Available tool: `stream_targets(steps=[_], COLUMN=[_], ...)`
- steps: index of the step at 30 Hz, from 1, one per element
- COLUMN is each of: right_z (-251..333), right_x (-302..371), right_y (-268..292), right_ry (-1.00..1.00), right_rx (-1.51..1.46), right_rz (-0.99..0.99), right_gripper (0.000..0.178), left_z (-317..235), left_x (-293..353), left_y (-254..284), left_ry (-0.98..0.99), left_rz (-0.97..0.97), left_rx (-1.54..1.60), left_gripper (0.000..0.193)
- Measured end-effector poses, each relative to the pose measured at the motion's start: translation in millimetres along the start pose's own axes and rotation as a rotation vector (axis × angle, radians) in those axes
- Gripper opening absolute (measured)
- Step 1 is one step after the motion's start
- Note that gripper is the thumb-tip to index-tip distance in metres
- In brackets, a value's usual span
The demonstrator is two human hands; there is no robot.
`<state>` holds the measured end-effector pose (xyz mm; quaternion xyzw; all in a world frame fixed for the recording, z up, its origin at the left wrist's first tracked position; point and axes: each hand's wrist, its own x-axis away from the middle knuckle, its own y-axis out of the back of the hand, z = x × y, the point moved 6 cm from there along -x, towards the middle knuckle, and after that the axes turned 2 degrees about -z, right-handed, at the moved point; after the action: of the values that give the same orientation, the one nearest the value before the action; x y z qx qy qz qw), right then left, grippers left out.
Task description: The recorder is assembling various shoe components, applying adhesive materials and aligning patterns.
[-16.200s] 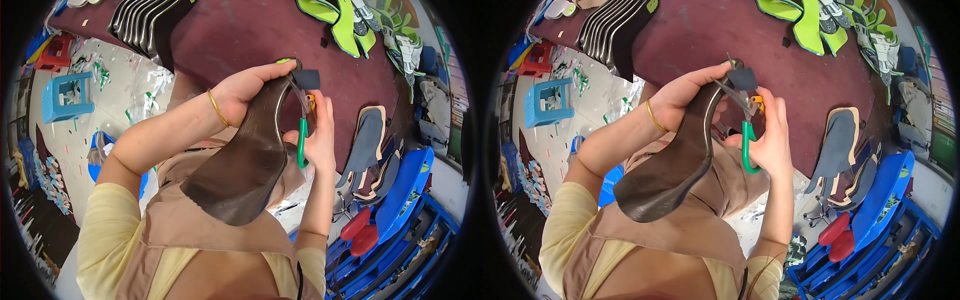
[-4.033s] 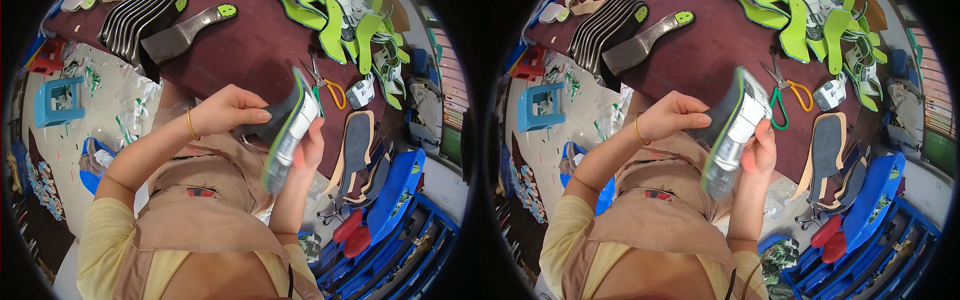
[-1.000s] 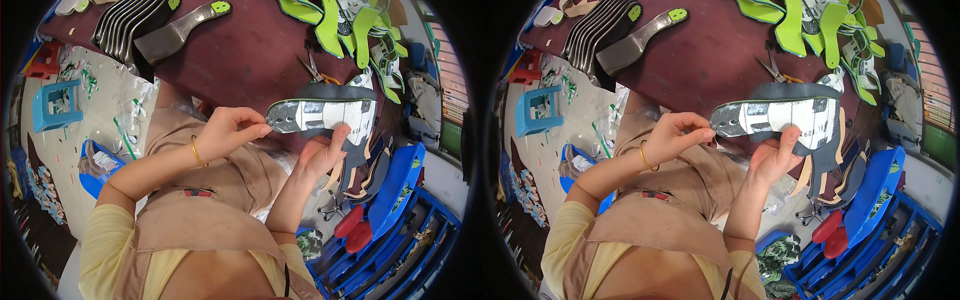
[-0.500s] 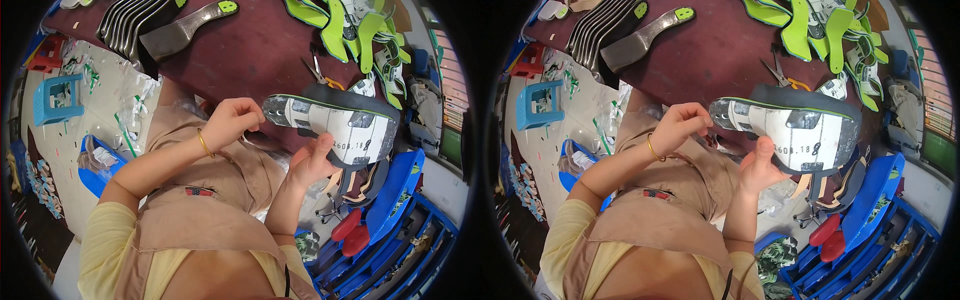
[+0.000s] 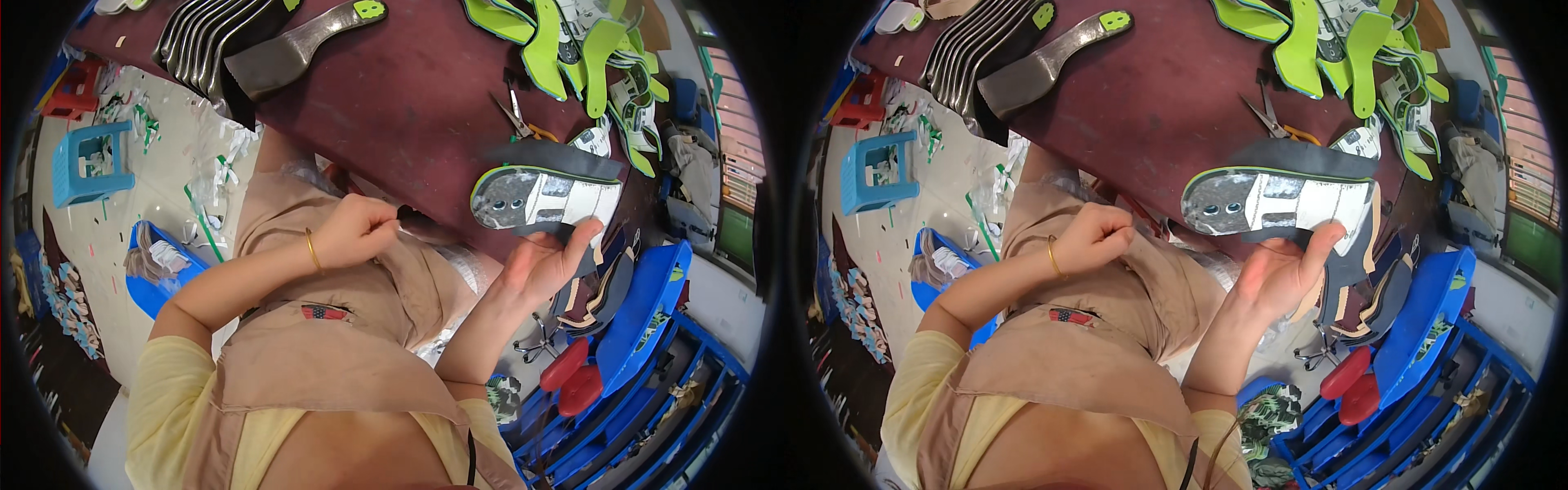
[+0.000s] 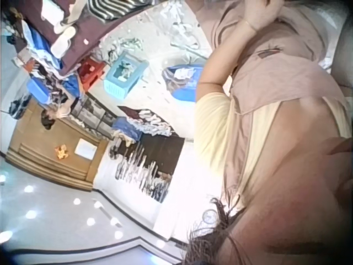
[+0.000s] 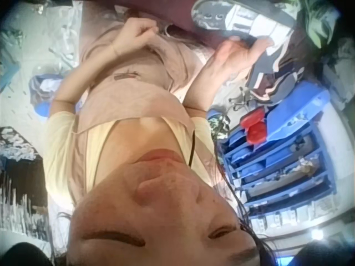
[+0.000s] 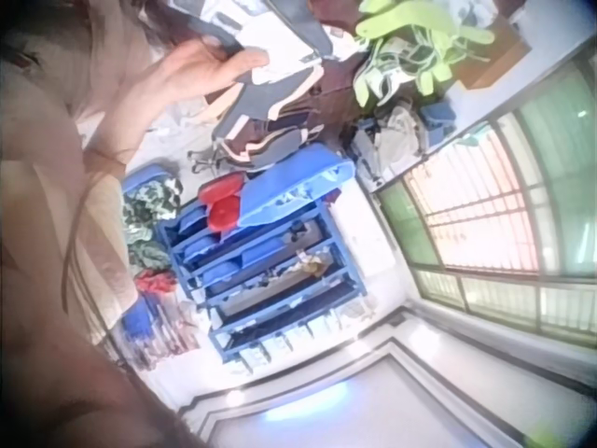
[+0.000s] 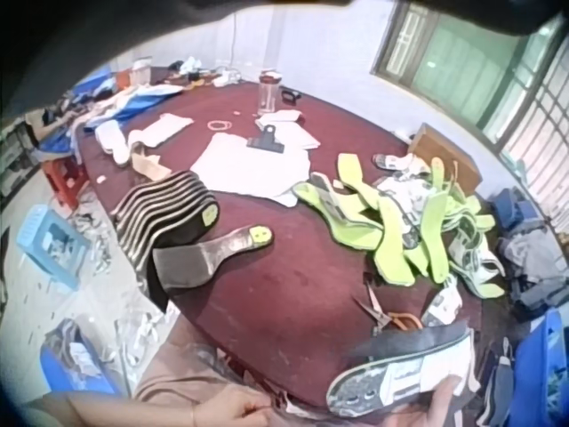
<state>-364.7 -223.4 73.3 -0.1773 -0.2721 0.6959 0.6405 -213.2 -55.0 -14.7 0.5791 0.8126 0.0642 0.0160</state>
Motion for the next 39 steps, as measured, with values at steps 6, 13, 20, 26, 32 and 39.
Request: stream_targets(steps=[6,13,20,26,32,39], right_z=[-11.9,-3.9,8.4,7.1,2.4,-14.4], right_x=[-3.5,10.4,29.5,35.1,35.7,61.1], right_y=[2.2,-2.5,-20.6,-19.2,-3.9,-17.3], right_ry=[-0.091,0.07,0.425,0.465,0.534,0.785], right_rx=[-0.118,0.03,0.3,0.286,0.297,0.342], right_rz=[-0.05,-0.056,-0.019,-0.006,-0.051,0.092], right_gripper=[0.043,0.049,0.06,0.059,0.046,0.048], left_z=[-73.9,-82.0,-70.5,-56.4,-52.6,-35.1], left_x=[-10.5,-32.9,-33.3,-33.5,-36.3,-45.1], left_y=[6.3,15.2,13.8,13.8,13.9,12.1], left_ry=[-0.398,-0.055,0.073,0.15,0.189,0.334], left_rz=[-0.141,-0.2,-0.215,-0.244,-0.252,-0.262], left_rx=[-0.101,0.325,0.354,0.4,0.415,0.567], left_gripper=[0.006,0.012,0.014,0.016,0.016,0.015])
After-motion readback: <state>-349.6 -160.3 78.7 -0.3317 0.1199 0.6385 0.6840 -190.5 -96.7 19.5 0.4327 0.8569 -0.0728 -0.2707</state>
